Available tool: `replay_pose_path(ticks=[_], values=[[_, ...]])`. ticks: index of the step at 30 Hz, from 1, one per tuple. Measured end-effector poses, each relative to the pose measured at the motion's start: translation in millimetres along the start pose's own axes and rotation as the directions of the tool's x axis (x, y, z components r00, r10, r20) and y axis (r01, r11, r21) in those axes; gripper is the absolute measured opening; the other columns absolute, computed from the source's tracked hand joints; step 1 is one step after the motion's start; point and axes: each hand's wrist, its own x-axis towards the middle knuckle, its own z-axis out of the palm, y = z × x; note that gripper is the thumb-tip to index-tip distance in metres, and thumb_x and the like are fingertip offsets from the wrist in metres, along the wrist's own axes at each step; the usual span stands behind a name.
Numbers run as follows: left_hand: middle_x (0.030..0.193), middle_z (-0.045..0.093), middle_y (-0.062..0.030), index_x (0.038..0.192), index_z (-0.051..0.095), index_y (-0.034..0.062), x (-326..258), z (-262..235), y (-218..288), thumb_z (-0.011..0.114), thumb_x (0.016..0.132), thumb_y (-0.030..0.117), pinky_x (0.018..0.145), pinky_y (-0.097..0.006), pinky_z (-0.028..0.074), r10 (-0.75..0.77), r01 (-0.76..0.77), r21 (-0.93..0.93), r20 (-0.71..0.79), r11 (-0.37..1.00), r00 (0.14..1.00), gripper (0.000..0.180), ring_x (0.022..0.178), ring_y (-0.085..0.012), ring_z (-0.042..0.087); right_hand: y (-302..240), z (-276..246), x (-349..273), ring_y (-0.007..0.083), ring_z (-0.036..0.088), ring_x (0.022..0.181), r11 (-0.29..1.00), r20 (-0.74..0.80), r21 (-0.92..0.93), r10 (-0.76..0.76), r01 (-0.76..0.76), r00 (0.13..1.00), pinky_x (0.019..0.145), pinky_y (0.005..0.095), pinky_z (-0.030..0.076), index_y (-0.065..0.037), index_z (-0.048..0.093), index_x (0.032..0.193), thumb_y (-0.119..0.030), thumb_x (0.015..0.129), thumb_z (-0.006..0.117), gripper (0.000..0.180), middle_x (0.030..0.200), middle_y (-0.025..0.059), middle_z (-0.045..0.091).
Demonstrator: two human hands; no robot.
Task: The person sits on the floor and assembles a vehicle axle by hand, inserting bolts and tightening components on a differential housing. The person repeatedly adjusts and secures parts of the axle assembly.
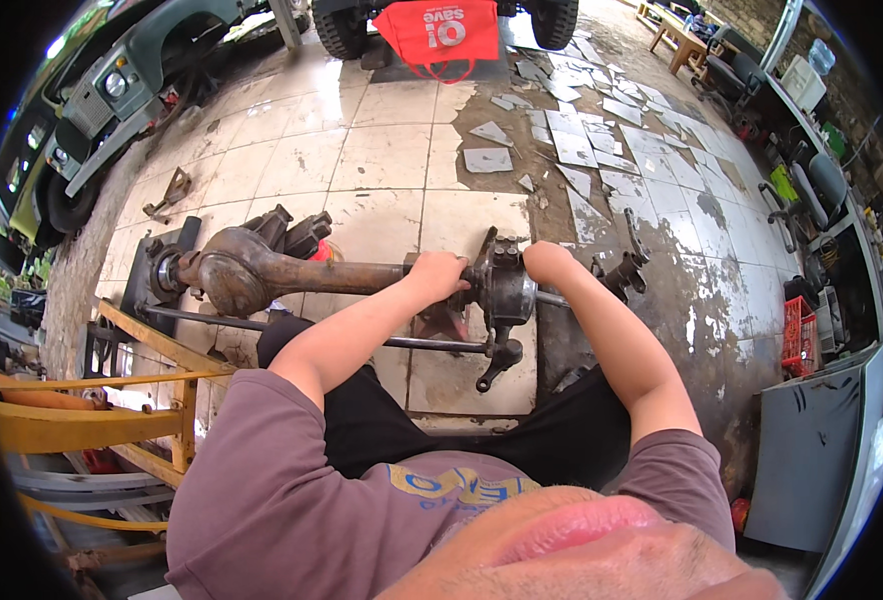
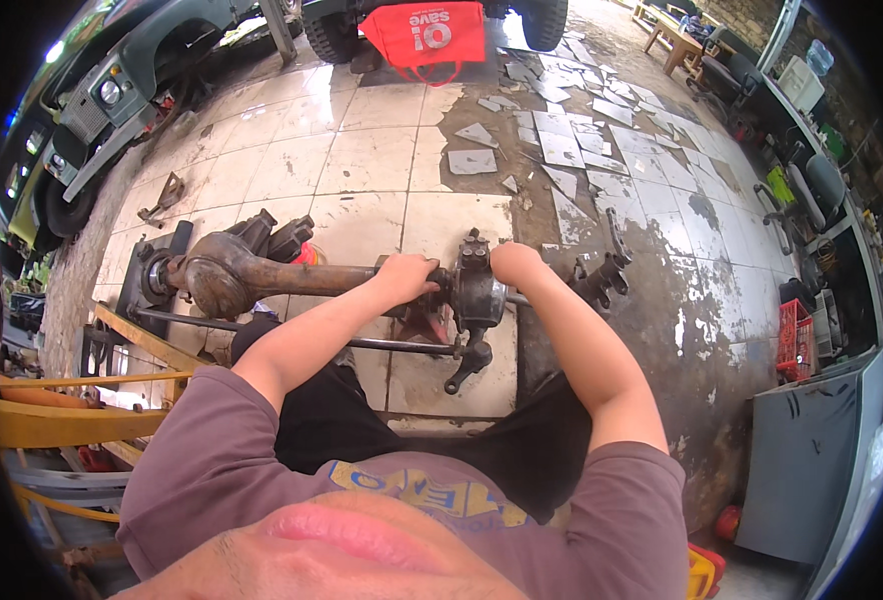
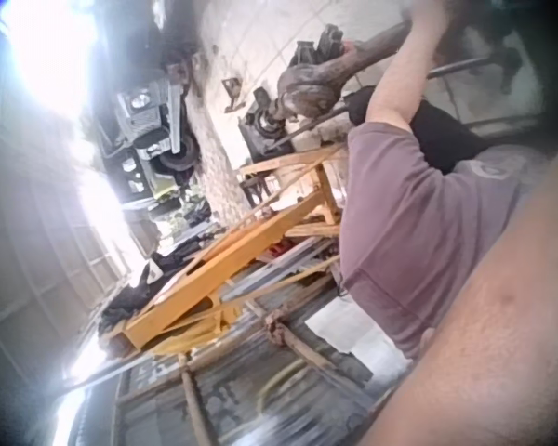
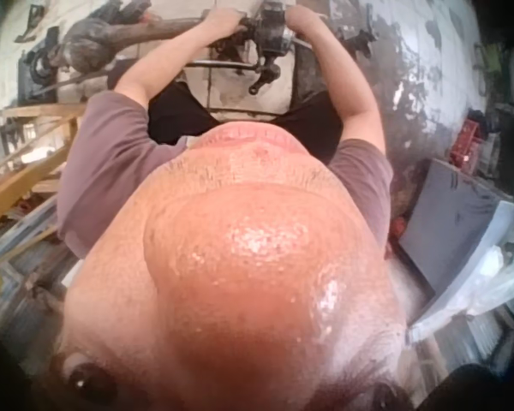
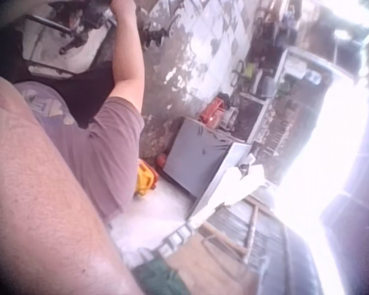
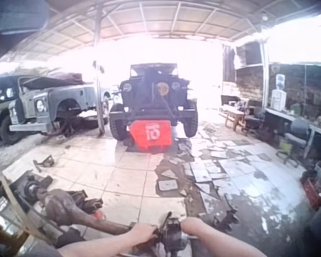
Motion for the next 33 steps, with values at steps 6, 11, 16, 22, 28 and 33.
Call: replay_pose_path(ticks=[6,11,16,22,28,33], values=[[0.106,0.074,-0.0159,0.131,0.069,0.0104,-1.0,4.1,-2.0,0.075,0.094,0.048,0.087,-0.05,0.059,0.005,-0.005,0.015,0.008,1.0,1.0,0.053,0.102,-0.0373,0.074,-9.9,-9.5,-9.3,0.0403,0.076,0.102,0.997,-0.032,0.061,0.052,-0.05,0.998,0.088,0.0509,0.062,-0.001,0.081,0.099,-0.007,0.088,0.064,0.022,0.108,0.0236,0.078],[0.11,0.075,-0.0156,0.134,0.069,0.0115,-2.3,-3.7,4.0,0.074,0.095,0.048,0.088,-0.05,0.059,-0.006,0.005,0.037,0.023,0.999,1.0,0.054,0.103,-0.0377,0.074,-10.5,-8.6,-17.1,0.0395,0.076,0.103,1.0,-0.068,0.017,-0.009,0.01,0.998,0.088,0.0505,0.062,-0.002,0.081,0.101,-0.009,0.089,0.063,0.022,0.109,0.0234,0.078],[0.109,0.075,-0.0153,0.135,0.068,0.0115,-5.2,0.1,-5.7,0.074,0.095,0.048,0.088,-0.05,0.059,-0.001,0.001,0.017,0.038,1.0,0.999,0.054,0.104,-0.0368,0.073,-27.0,-17.9,-15.5,0.0368,0.077,0.107,1.0,-0.032,0.003,-0.02,0.021,0.999,0.09,0.0484,0.062,-0.006,0.082,0.105,-0.014,0.093,0.063,0.025,0.113,0.0201,0.079],[0.108,0.075,-0.0152,0.132,0.068,0.0101,1.4,-3.6,0.3,0.075,0.095,0.048,0.087,-0.049,0.059,0.006,-0.007,0.033,0.047,0.999,0.999,0.054,0.103,-0.0366,0.074,-13.0,-9.1,-8.6,0.0363,0.077,0.108,0.998,-0.02,0.028,0.049,-0.048,0.999,0.089,0.0481,0.062,-0.007,0.082,0.106,-0.014,0.093,0.063,0.024,0.114,0.0182,0.079],[0.107,0.075,-0.0154,0.131,0.069,0.0096,-1.2,-2.2,-1.7,0.075,0.095,0.048,0.087,-0.05,0.059,0.006,-0.007,0.026,0.036,1.0,0.999,0.053,0.103,-0.0372,0.073,-15.9,-10.5,-9.2,0.0359,0.077,0.107,0.997,-0.059,0.072,0.047,-0.043,0.997,0.09,0.0481,0.062,-0.007,0.082,0.108,-0.012,0.093,0.062,0.026,0.113,0.019,0.079],[0.107,0.075,-0.0153,0.129,0.069,0.0092,-0.7,-3.9,0.7,0.074,0.095,0.048,0.087,-0.05,0.059,0.019,-0.019,0.016,0.002,1.0,1.0,0.051,0.103,-0.0375,0.073,-9.2,2.2,-0.4,0.0361,0.077,0.108,1.0,-0.075,0.023,-0.005,0.006,0.997,0.09,0.0483,0.062,-0.006,0.081,0.107,-0.012,0.092,0.063,0.024,0.113,0.0198,0.079]])
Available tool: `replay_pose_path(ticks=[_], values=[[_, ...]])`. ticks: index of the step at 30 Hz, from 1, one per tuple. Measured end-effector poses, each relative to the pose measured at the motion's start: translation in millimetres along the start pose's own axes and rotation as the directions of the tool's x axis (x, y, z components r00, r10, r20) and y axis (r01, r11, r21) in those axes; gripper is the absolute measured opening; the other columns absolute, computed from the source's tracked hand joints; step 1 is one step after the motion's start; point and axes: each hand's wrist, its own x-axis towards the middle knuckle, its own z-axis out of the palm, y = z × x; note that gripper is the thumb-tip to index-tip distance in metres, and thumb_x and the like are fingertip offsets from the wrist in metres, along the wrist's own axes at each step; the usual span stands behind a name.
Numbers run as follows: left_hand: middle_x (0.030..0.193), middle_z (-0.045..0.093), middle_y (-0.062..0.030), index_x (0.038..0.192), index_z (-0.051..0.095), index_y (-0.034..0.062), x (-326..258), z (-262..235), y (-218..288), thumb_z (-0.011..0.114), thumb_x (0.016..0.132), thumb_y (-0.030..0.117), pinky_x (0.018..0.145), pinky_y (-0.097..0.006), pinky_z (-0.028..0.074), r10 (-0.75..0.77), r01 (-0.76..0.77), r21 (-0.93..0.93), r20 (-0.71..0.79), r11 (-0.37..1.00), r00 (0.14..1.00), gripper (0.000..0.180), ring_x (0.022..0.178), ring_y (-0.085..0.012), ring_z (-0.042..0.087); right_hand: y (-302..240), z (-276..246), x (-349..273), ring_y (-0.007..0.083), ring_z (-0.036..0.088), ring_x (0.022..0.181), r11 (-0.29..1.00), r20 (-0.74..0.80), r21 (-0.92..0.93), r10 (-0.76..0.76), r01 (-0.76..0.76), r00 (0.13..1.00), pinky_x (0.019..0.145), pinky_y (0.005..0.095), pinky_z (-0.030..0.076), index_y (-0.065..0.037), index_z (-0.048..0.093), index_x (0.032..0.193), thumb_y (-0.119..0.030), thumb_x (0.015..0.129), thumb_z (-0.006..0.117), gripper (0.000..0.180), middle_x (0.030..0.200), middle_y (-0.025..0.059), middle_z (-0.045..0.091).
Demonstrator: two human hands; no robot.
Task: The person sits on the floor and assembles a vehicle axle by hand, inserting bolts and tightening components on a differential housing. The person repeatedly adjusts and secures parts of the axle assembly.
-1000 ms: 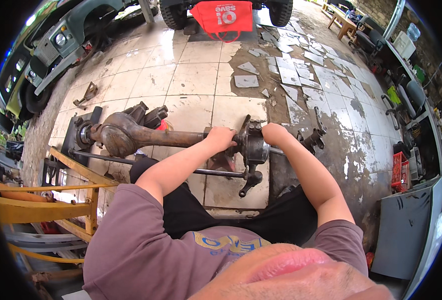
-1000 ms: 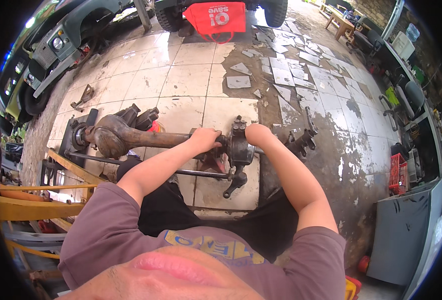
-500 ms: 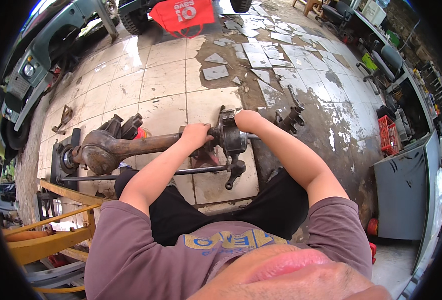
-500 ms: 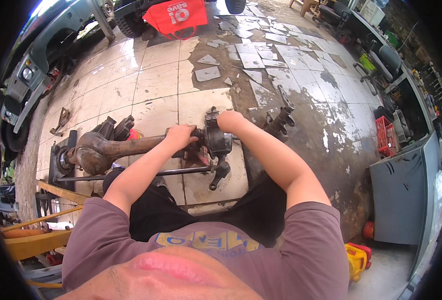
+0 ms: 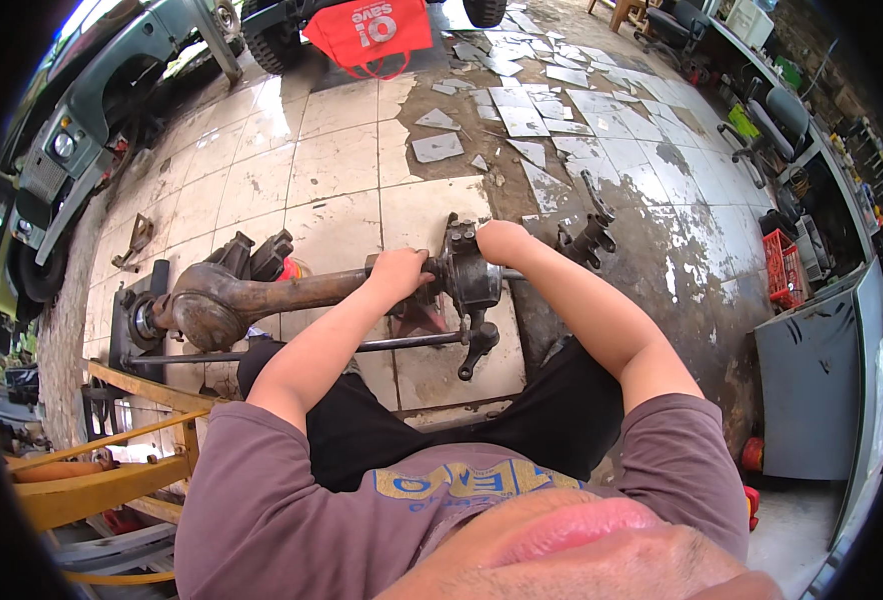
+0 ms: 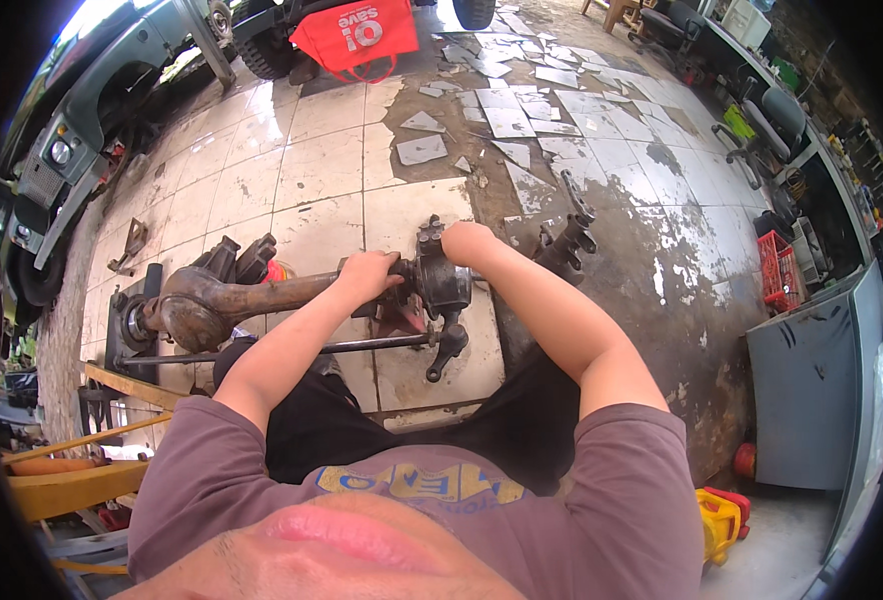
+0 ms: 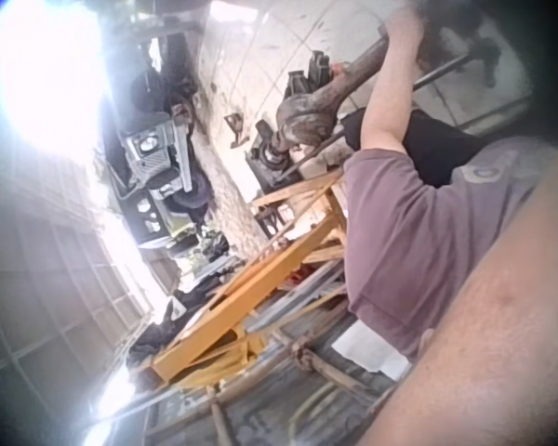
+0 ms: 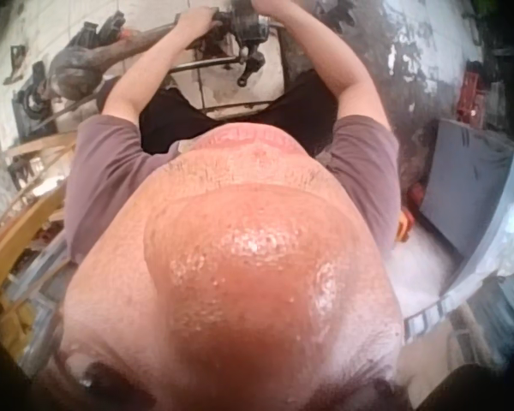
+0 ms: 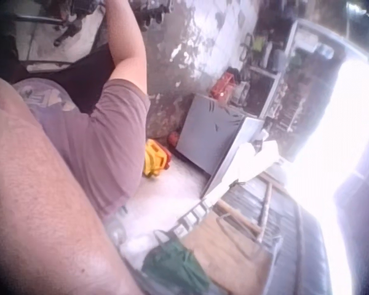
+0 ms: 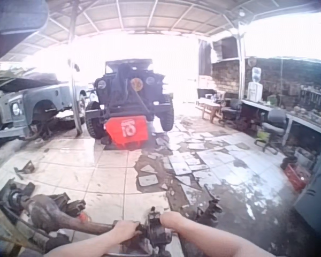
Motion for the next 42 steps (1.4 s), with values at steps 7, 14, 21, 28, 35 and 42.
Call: replay_pose_path(ticks=[7,14,21,28,35,42], values=[[0.107,0.075,-0.0156,0.128,0.069,0.0098,-2.3,2.0,-1.8,0.075,0.094,0.048,0.087,-0.05,0.059,-0.007,0.006,0.009,0.017,1.0,1.0,0.051,0.103,-0.0371,0.073,-6.6,-0.5,-6.4,0.0359,0.077,0.107,1.0,-0.016,-0.001,0.003,-0.003,1.0,0.088,0.0485,0.062,-0.006,0.082,0.104,-0.012,0.093,0.063,0.023,0.112,0.019,0.079],[0.108,0.075,-0.0158,0.131,0.069,0.0102,-1.3,3.4,-3.5,0.075,0.094,0.047,0.087,-0.05,0.059,0.001,-0.001,0.009,0.016,1.0,1.0,0.053,0.102,-0.0373,0.073,-13.4,-10.3,-16.9,0.036,0.077,0.107,0.999,0.029,-0.049,0.022,-0.021,0.999,0.088,0.0481,0.062,-0.006,0.082,0.106,-0.013,0.094,0.062,0.024,0.113,0.018,0.08],[0.11,0.075,-0.016,0.134,0.068,0.0097,-0.3,0.4,-3.1,0.074,0.095,0.048,0.088,-0.05,0.059,-0.012,0.011,0.027,0.041,1.0,0.999,0.055,0.103,-0.0374,0.074,-12.5,-6.6,-8.9,0.036,0.077,0.108,0.999,0.011,-0.039,0.01,-0.01,1.0,0.09,0.0475,0.062,-0.007,0.082,0.106,-0.012,0.095,0.06,0.025,0.115,0.019,0.079],[0.11,0.075,-0.0156,0.136,0.068,0.0108,-1.2,6.6,-5.5,0.074,0.095,0.05,0.087,-0.05,0.059,-0.014,0.013,0.031,0.03,0.999,0.999,0.057,0.104,-0.0363,0.074,-5.6,-2.7,-3.2,0.0367,0.077,0.107,1.0,0.009,0.0,0.015,-0.015,1.0,0.089,0.0489,0.062,-0.006,0.082,0.104,-0.012,0.093,0.061,0.024,0.114,0.0199,0.079],[0.105,0.075,-0.0162,0.128,0.069,0.0093,-1.7,5.9,-4.5,0.076,0.092,0.047,0.085,-0.05,0.059,-0.007,0.007,-0.005,-0.014,1.0,1.0,0.052,0.101,-0.0376,0.074,-1.8,-2.1,-1.4,0.0366,0.077,0.107,1.0,-0.005,-0.004,0.03,-0.03,1.0,0.091,0.0492,0.062,-0.006,0.082,0.106,-0.012,0.093,0.062,0.024,0.112,0.0202,0.079],[0.101,0.075,-0.016,0.118,0.07,0.0079,-2.7,3.6,-0.2,0.077,0.093,0.047,0.084,-0.049,0.059,0.005,-0.005,-0.004,-0.036,1.0,0.999,0.047,0.1,-0.0366,0.074,-0.2,0.3,-1.6,0.037,0.077,0.105,0.999,-0.038,0.022,0.035,-0.034,0.999,0.09,0.0482,0.062,-0.005,0.082,0.104,-0.01,0.091,0.064,0.023,0.11,0.0196,0.08]])
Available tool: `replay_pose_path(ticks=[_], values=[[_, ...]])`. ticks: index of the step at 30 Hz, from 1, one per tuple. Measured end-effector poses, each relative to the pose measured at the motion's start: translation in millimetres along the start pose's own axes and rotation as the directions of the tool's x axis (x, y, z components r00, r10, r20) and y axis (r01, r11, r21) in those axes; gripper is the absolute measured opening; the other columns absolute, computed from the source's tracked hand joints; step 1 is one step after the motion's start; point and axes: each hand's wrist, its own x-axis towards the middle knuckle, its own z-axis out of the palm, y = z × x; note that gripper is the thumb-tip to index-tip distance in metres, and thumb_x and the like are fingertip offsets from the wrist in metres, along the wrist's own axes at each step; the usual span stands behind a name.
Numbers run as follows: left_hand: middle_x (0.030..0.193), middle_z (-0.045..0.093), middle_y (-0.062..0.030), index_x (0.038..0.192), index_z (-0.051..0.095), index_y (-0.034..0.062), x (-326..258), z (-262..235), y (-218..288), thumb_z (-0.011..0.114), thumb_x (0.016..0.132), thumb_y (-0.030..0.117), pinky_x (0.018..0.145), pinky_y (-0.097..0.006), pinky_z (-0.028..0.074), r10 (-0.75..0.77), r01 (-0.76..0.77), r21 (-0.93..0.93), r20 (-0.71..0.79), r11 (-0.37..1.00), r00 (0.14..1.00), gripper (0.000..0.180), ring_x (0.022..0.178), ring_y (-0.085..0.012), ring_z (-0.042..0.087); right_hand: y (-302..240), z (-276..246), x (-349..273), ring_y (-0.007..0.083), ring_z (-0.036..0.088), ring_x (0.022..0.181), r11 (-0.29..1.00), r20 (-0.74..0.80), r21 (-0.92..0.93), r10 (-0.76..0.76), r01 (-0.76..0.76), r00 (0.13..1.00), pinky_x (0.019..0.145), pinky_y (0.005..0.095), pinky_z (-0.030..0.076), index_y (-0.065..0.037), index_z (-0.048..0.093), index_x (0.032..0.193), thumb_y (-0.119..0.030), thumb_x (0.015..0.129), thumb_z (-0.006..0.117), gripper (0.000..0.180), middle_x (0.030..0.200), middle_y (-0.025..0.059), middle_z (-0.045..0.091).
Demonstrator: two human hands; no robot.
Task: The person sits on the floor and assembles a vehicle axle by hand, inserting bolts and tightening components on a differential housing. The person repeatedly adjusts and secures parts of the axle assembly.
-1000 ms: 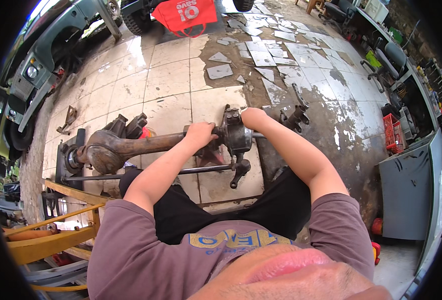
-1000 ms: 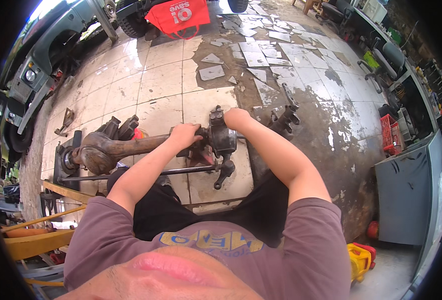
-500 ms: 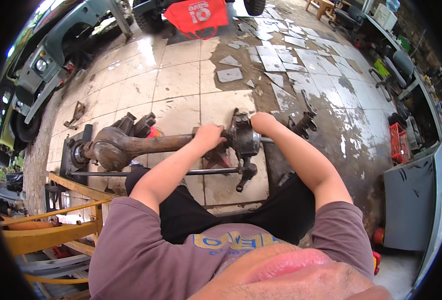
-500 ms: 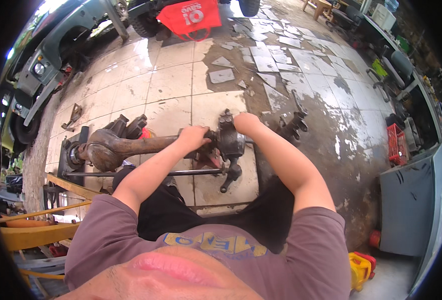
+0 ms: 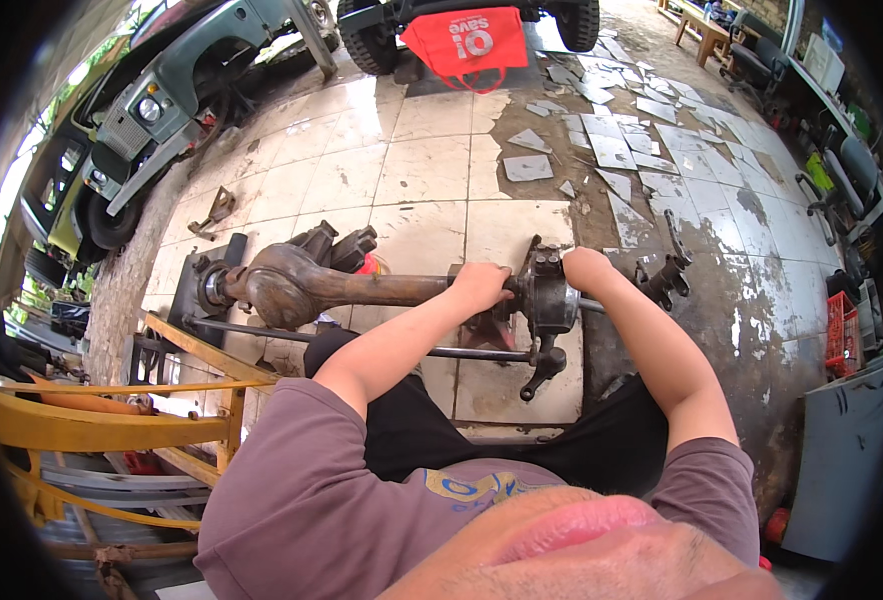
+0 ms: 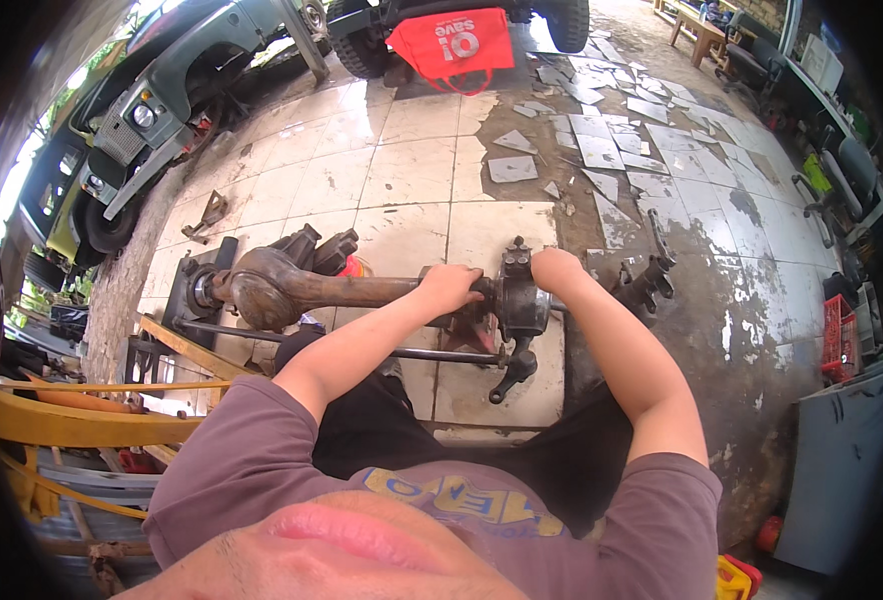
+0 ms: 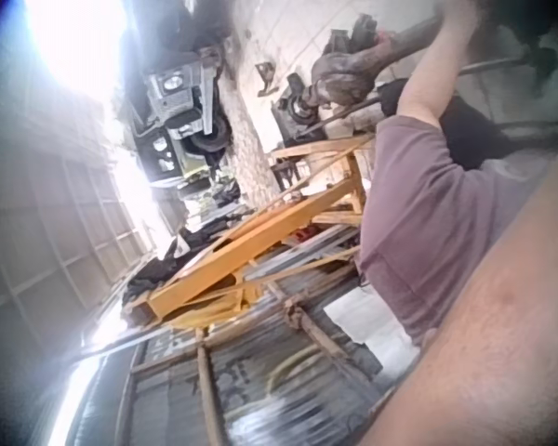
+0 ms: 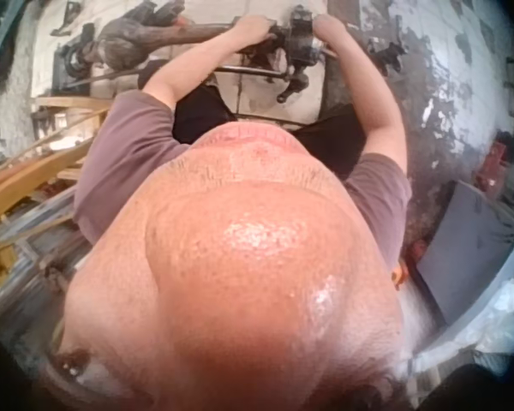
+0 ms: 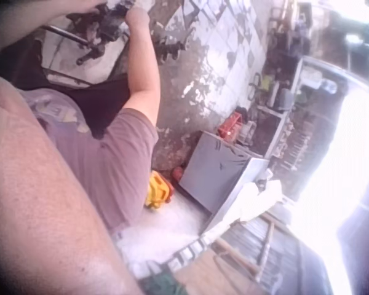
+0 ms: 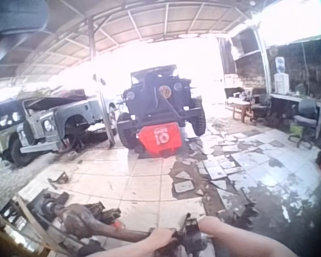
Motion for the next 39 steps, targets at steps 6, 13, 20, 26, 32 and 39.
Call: replay_pose_path(ticks=[6,13,20,26,32,39], values=[[0.099,0.076,-0.0151,0.113,0.071,0.0073,3.1,-2.6,2.5,0.077,0.092,0.048,0.085,-0.049,0.059,-0.004,0.004,-0.005,-0.007,1.0,1.0,0.046,0.101,-0.0357,0.074,11.3,3.1,1.9,0.0369,0.077,0.103,1.0,-0.013,0.013,0.015,-0.014,1.0,0.088,0.048,0.062,-0.006,0.082,0.102,-0.01,0.09,0.064,0.022,0.108,0.0201,0.079],[0.101,0.075,-0.0159,0.115,0.071,0.0066,0.9,-2.0,-1.1,0.076,0.093,0.048,0.086,-0.049,0.059,-0.01,0.01,-0.006,-0.014,1.0,1.0,0.047,0.102,-0.0367,0.074,3.4,-7.8,-0.9,0.037,0.077,0.105,0.998,0.051,0.021,0.062,-0.063,0.997,0.089,0.0487,0.062,-0.004,0.082,0.103,-0.01,0.091,0.063,0.023,0.11,0.0201,0.079],[0.101,0.075,-0.0161,0.116,0.071,0.007,1.1,3.7,-3.8,0.076,0.093,0.048,0.086,-0.05,0.059,-0.005,0.005,-0.024,-0.014,1.0,1.0,0.047,0.101,-0.0373,0.074,-0.2,-18.1,-9.7,0.0377,0.077,0.106,0.999,0.051,0.0,0.049,-0.049,0.998,0.089,0.0493,0.062,-0.004,0.082,0.104,-0.008,0.091,0.062,0.024,0.113,0.0207,0.079],[0.101,0.076,-0.0153,0.117,0.071,0.0072,0.5,3.6,1.0,0.076,0.093,0.048,0.086,-0.049,0.059,-0.008,0.008,-0.013,-0.008,1.0,1.0,0.047,0.102,-0.0366,0.074,-3.5,-12.9,-15.8,0.0368,0.077,0.106,1.0,-0.015,-0.015,-0.009,0.009,1.0,0.088,0.0488,0.062,-0.005,0.082,0.104,-0.009,0.091,0.062,0.024,0.111,0.0207,0.079],[0.103,0.075,-0.0153,0.118,0.071,0.0081,-0.1,2.0,-0.6,0.076,0.093,0.048,0.087,-0.049,0.059,-0.012,0.012,0.005,0.008,1.0,1.0,0.048,0.102,-0.0364,0.074,-8.2,-9.2,-14.5,0.0355,0.077,0.105,0.993,0.019,-0.099,-0.056,0.058,0.998,0.088,0.0478,0.063,-0.006,0.082,0.103,-0.012,0.094,0.06,0.024,0.111,0.0191,0.079],[0.103,0.075,-0.0161,0.122,0.07,0.0085,-3.9,-0.3,-5.2,0.076,0.093,0.047,0.086,-0.05,0.059,-0.014,0.014,-0.011,0.017,1.0,1.0,0.048,0.102,-0.0372,0.074,-13.1,-6.8,-2.8,0.0353,0.078,0.106,0.996,0.021,-0.073,-0.059,0.06,0.998,0.089,0.0477,0.063,-0.008,0.083,0.103,-0.014,0.094,0.061,0.024,0.11,0.0196,0.08]])
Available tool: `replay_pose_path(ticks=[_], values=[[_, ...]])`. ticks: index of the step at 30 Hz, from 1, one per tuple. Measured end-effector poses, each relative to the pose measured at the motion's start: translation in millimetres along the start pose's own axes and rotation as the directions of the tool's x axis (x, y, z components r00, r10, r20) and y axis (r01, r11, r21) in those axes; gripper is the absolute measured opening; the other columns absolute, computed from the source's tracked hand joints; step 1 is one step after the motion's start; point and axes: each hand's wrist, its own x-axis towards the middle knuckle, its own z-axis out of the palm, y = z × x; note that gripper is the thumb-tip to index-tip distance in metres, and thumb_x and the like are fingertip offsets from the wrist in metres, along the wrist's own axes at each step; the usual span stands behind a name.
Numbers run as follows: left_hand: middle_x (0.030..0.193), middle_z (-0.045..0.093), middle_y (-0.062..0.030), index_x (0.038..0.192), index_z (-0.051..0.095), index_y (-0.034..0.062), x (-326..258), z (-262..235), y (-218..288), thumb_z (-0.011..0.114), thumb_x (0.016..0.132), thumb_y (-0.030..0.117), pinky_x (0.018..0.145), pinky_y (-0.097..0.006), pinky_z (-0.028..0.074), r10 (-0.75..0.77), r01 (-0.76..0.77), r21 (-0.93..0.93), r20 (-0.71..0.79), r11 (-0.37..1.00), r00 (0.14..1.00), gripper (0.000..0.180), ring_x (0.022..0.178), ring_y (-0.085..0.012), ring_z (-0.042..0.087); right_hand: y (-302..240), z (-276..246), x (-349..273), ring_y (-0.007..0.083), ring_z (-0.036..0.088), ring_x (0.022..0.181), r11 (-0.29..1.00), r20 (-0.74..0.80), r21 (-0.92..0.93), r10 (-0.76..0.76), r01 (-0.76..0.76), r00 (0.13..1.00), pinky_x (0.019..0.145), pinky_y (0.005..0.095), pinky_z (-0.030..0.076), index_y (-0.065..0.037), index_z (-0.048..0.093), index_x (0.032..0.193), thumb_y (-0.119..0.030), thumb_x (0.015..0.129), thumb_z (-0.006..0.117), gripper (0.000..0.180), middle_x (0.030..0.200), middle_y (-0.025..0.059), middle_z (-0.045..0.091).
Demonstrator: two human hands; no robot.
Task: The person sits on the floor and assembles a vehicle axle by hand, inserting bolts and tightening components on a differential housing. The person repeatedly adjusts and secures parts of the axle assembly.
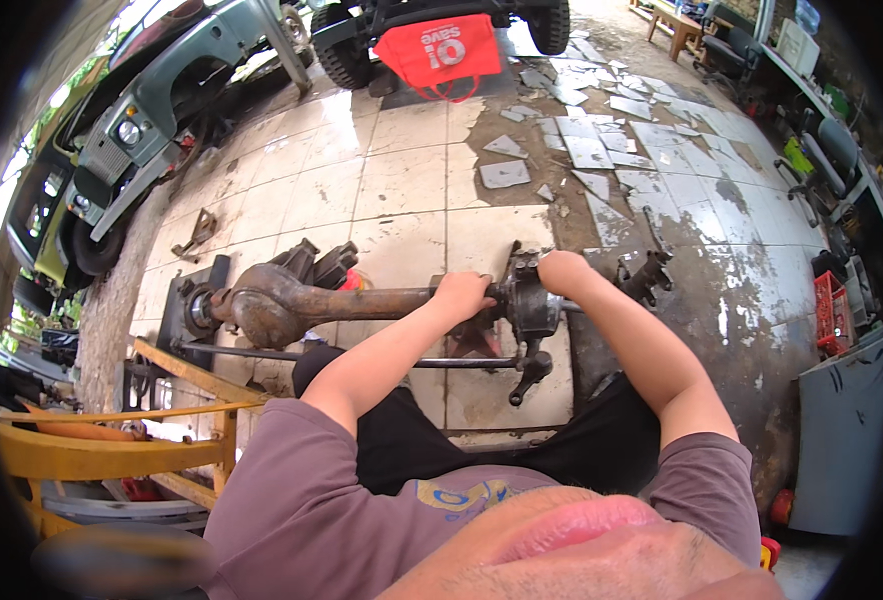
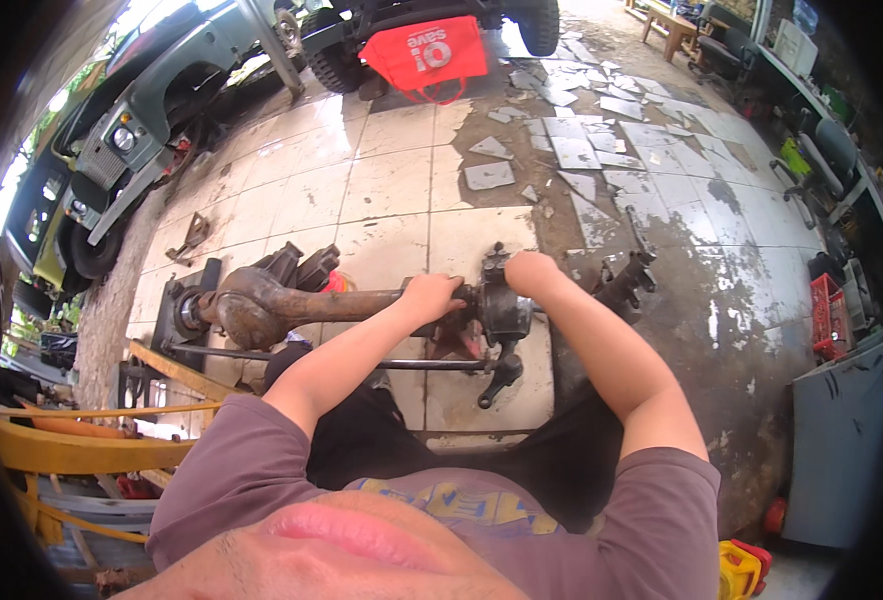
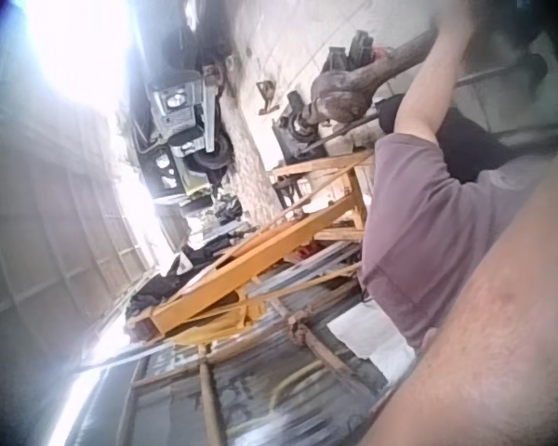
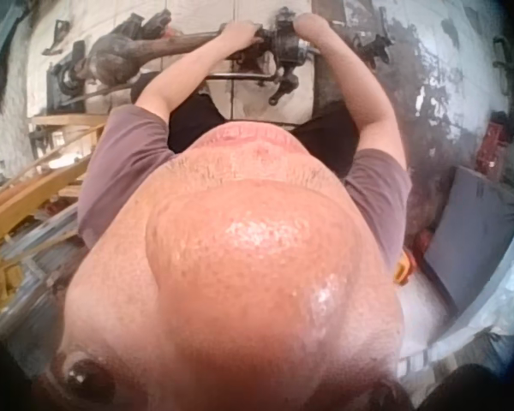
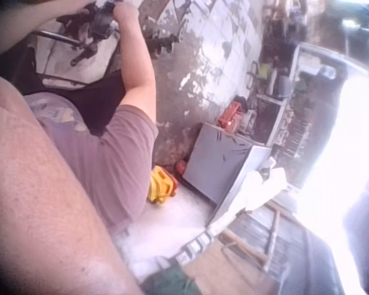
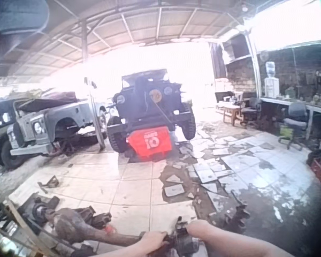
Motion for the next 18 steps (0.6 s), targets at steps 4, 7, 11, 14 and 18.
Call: replay_pose_path(ticks=[4,7,11,14,18], values=[[0.105,0.075,-0.016,0.131,0.068,0.0099,4.7,4.1,-1.6,0.074,0.094,0.049,0.086,-0.05,0.059,0.007,-0.008,0.01,0.022,1.0,1.0,0.054,0.101,-0.0376,0.074,14.2,5.6,2.6,0.0365,0.077,0.106,0.997,-0.029,0.062,0.051,-0.049,0.998,0.09,0.0481,0.062,-0.006,0.082,0.104,-0.014,0.094,0.061,0.025,0.112,0.0195,0.079],[0.105,0.075,-0.0158,0.131,0.068,0.0098,7.2,4.8,3.2,0.075,0.094,0.049,0.086,-0.05,0.059,0.016,-0.017,0.015,0.021,1.0,1.0,0.054,0.1,-0.0375,0.074,15.5,3.7,2.0,0.0365,0.077,0.107,0.998,0.007,0.046,0.048,-0.048,0.999,0.09,0.0483,0.062,-0.006,0.082,0.105,-0.013,0.094,0.06,0.025,0.114,0.0194,0.079],[0.106,0.075,-0.0158,0.131,0.068,0.0096,9.0,5.1,-1.4,0.075,0.094,0.049,0.086,-0.049,0.059,0.008,-0.008,0.004,0.037,1.0,0.999,0.054,0.101,-0.0371,0.074,17.1,8.1,2.5,0.0368,0.077,0.107,0.99,-0.005,0.095,0.106,-0.105,0.994,0.091,0.0483,0.062,-0.006,0.082,0.107,-0.013,0.094,0.06,0.025,0.113,0.0192,0.079],[0.105,0.075,-0.0156,0.131,0.068,0.0092,4.1,10.3,-2.5,0.075,0.094,0.048,0.085,-0.05,0.059,0.002,-0.002,0.006,0.021,1.0,1.0,0.054,0.101,-0.0371,0.074,6.3,-4.8,-2.5,0.0372,0.076,0.108,1.0,0.036,0.011,0.007,-0.007,0.999,0.091,0.0485,0.062,-0.006,0.082,0.106,-0.012,0.095,0.059,0.026,0.114,0.0198,0.079],[0.104,0.075,-0.0159,0.13,0.068,0.009,10.2,4.9,7.2,0.075,0.094,0.049,0.086,-0.05,0.059,0.011,-0.011,-0.001,0.019,1.0,1.0,0.054,0.101,-0.0372,0.074,20.2,9.6,-2.7,0.0371,0.076,0.107,0.993,-0.033,0.078,0.093,-0.09,0.995,0.09,0.0486,0.062,-0.007,0.082,0.106,-0.012,0.094,0.06,0.025,0.113,0.0203,0.079]])
